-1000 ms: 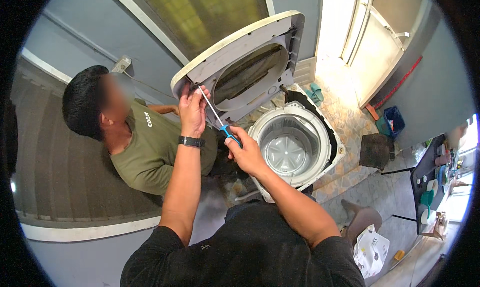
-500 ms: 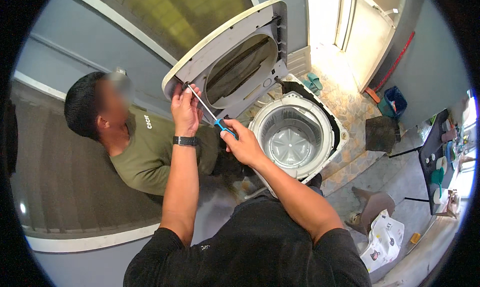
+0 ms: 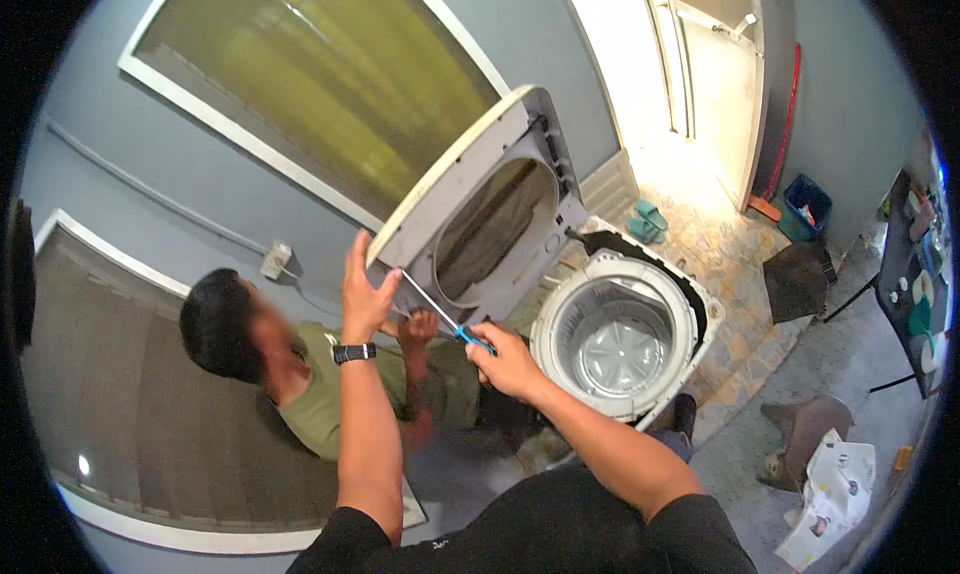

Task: The person unscrews and removes the top console of a washing machine using a screwdriver while another person assists.

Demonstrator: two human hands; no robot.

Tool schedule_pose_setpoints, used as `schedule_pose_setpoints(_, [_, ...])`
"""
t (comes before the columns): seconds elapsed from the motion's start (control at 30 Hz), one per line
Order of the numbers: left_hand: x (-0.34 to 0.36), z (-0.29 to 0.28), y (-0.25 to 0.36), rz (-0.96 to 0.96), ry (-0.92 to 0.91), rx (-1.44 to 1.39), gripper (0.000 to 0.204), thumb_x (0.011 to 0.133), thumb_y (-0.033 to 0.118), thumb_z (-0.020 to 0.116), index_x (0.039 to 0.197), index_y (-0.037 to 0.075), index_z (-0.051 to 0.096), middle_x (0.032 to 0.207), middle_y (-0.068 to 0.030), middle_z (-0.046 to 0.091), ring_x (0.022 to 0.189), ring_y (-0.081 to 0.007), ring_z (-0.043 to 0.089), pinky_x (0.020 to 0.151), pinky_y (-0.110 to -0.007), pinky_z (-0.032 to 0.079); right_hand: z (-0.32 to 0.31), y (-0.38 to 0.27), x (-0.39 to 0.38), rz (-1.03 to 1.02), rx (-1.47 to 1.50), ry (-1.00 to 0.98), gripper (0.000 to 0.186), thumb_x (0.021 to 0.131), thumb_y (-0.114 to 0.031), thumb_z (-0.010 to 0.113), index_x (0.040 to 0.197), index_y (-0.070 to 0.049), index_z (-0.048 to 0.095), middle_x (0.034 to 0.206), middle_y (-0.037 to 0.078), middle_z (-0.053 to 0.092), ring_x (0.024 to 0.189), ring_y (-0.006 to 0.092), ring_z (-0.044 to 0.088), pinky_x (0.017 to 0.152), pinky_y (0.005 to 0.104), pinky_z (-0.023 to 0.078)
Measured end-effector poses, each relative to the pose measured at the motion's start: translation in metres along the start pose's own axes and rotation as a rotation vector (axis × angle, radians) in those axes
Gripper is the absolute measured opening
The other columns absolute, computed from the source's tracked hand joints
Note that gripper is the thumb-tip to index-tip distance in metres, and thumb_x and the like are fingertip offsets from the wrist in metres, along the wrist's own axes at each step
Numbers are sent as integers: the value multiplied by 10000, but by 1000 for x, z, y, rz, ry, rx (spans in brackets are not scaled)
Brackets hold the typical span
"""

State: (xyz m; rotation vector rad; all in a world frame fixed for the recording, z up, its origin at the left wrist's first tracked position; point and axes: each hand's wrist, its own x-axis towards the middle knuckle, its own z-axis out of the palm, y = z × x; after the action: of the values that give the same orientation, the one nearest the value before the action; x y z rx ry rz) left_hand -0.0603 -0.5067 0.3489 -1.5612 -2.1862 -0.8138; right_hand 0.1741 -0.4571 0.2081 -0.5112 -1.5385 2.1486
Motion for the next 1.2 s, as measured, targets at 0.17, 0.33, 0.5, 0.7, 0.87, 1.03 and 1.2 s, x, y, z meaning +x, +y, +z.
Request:
schedule_pose_setpoints(0.17, [3,8,-5,14,-91,-61,656,814,69,753,1419,52,500,1287,-183,606,1205,-368,592,1024,-410,473,2,5,-7,37,12,0,349,973,-231,614,1249,-19,601,876,55,660,660,119,626,642,308,513])
schedule_pose_setpoints(0.33, [2,8,-1,10,-79,-45,666,816,49,739,1432,78,489,1296,-178,600,1219,-370,582,1023,-409,470,7,4,-11,36,19,12,350,971,-237,615,1248,-23,603,872,58,663,645,123,624,645,311,514])
schedule_pose_setpoints(0.5, [0,6,-1,-12,-83,-39,699,797,37,755,1438,94,482,1289,-180,601,1210,-378,582,1014,-419,471,5,-3,-19,27,0,51,347,971,-238,617,1247,-28,604,863,49,655,638,119,618,632,312,512])
schedule_pose_setpoints(0.7, [-2,8,5,18,-67,-4,756,762,38,794,1444,102,475,1254,-180,607,1180,-381,590,986,-428,481,-2,-8,-17,17,17,39,321,972,-234,615,1220,-30,608,850,49,645,634,121,619,605,314,512])
schedule_pose_setpoints(0.87, [-1,9,8,-26,-66,-7,765,732,13,824,1424,64,501,1312,-183,613,1236,-358,587,1023,-411,468,-3,-9,-15,16,-22,49,302,967,-230,615,1197,-34,612,834,49,645,625,128,623,595,323,514])
schedule_pose_setpoints(1.03, [-2,10,1,-19,-34,8,773,724,8,824,1424,88,508,1274,-172,627,1199,-363,602,992,-416,484,-2,-17,-16,-2,-90,54,302,962,-230,616,1190,-31,609,830,57,655,620,137,631,598,326,517])
schedule_pose_setpoints(1.2, [-1,14,-4,-9,-11,16,768,722,26,834,1416,91,511,1237,-167,633,1166,-365,609,971,-423,491,-2,-12,-12,-2,-132,82,359,960,-244,633,1241,-22,595,880,90,686,622,153,647,617,332,532])
